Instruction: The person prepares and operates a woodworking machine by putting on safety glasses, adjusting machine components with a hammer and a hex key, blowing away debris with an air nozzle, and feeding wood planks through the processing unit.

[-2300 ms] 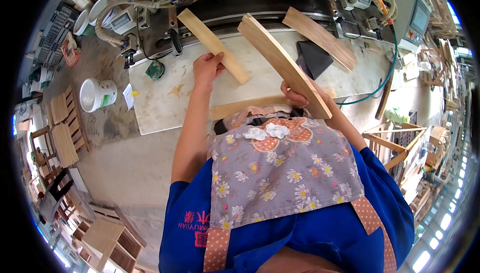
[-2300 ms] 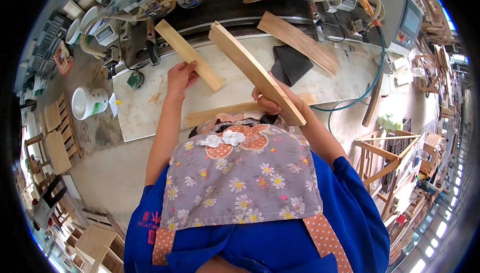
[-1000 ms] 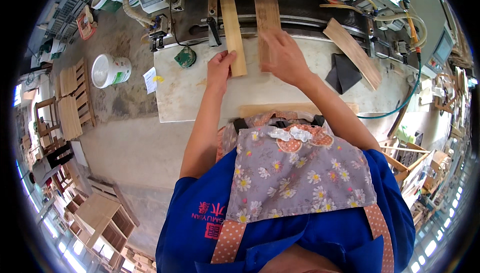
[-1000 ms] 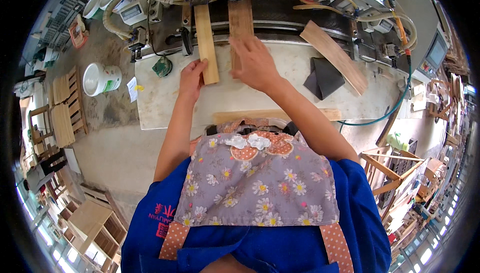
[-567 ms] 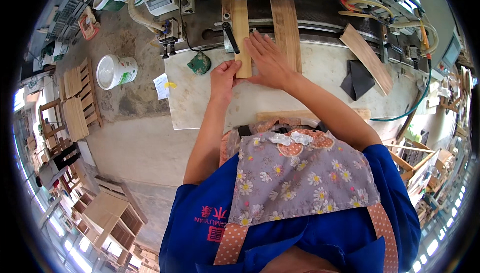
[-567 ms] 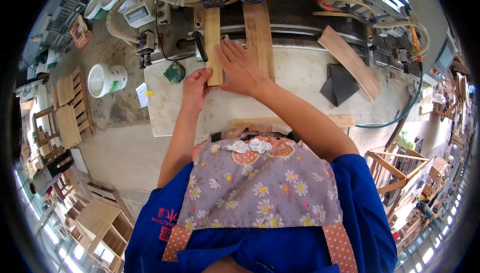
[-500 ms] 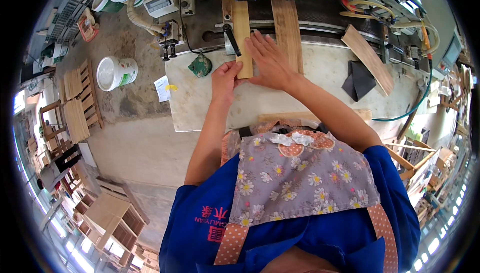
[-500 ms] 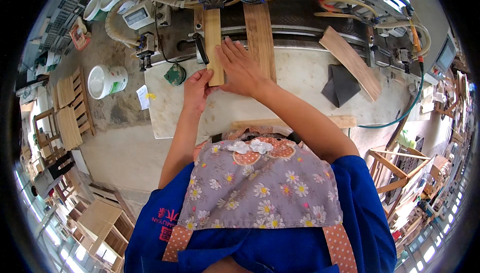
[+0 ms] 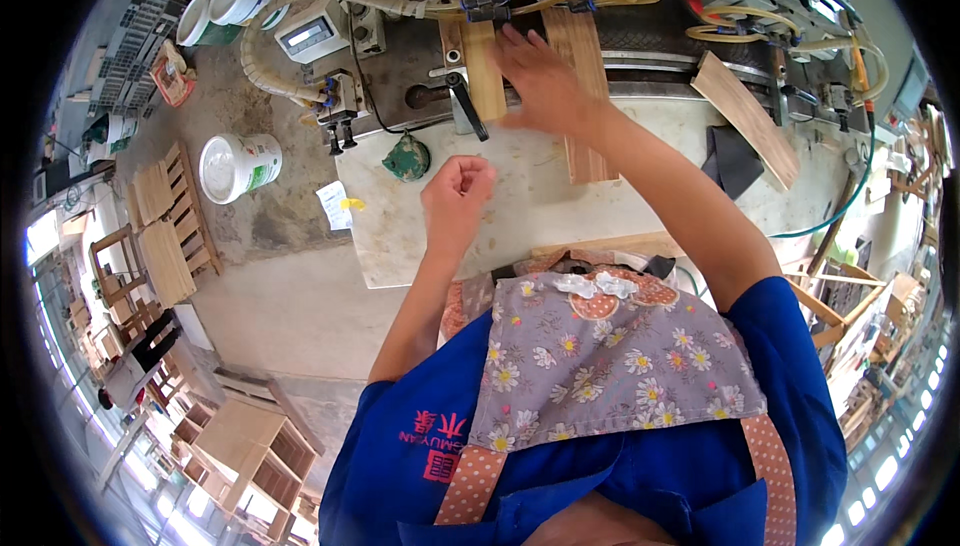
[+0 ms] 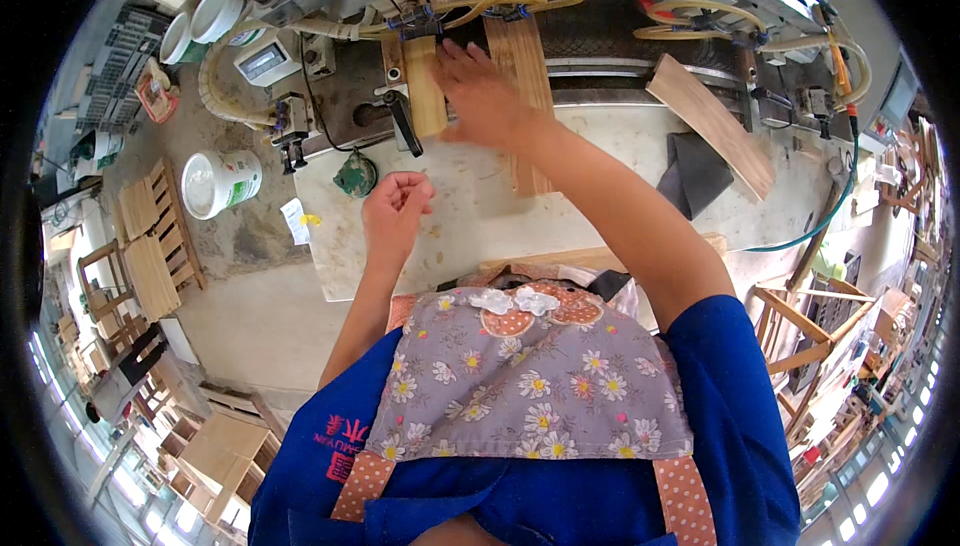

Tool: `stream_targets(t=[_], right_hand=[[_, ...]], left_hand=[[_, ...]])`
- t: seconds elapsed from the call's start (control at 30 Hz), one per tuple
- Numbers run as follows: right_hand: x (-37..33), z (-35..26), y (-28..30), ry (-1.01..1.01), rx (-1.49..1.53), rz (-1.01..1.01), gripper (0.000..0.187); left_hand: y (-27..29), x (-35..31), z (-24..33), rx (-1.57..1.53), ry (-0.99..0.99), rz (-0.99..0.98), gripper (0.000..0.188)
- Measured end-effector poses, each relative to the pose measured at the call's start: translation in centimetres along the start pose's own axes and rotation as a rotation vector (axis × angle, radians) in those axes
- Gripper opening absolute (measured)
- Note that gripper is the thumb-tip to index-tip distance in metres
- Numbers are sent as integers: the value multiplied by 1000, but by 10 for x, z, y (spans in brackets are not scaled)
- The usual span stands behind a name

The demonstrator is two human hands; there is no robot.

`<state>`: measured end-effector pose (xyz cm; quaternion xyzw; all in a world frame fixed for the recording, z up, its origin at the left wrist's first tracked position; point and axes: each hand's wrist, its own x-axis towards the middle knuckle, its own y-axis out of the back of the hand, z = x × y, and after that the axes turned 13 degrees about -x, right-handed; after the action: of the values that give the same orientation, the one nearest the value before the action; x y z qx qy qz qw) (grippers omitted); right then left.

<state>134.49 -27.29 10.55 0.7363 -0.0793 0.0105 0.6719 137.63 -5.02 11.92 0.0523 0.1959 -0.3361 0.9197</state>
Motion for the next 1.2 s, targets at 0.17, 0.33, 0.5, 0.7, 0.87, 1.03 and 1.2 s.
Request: stream_targets(t=[0.17, 0.33, 0.5, 0.7, 0.87, 1.03, 1.2], right_hand=[[0, 6, -9, -14, -41, 86, 92], [0, -1, -11, -34, -12, 107, 89], [-14, -10, -22, -59, -23, 130, 79], [-15, -16, -18, -87, -53, 107, 69], [-17, -20, -15, -90, -33, 76, 65], [-19, -21, -15, -81, -60, 105, 63], [-17, -18, -6, -104, -82, -20, 69]], left_hand=[[-9, 14, 65, 540, -654, -123, 31], [-23, 72, 77, 1064, -777, -240, 54], [-37, 93, 67, 1380, -799, -229, 59], [-49, 108, 71, 1443, -772, -300, 66], [-50, 113, 72, 1474, -811, -340, 65], [-53, 113, 79, 1529, -827, -424, 55], [-54, 117, 76, 1589, -817, -410, 44]])
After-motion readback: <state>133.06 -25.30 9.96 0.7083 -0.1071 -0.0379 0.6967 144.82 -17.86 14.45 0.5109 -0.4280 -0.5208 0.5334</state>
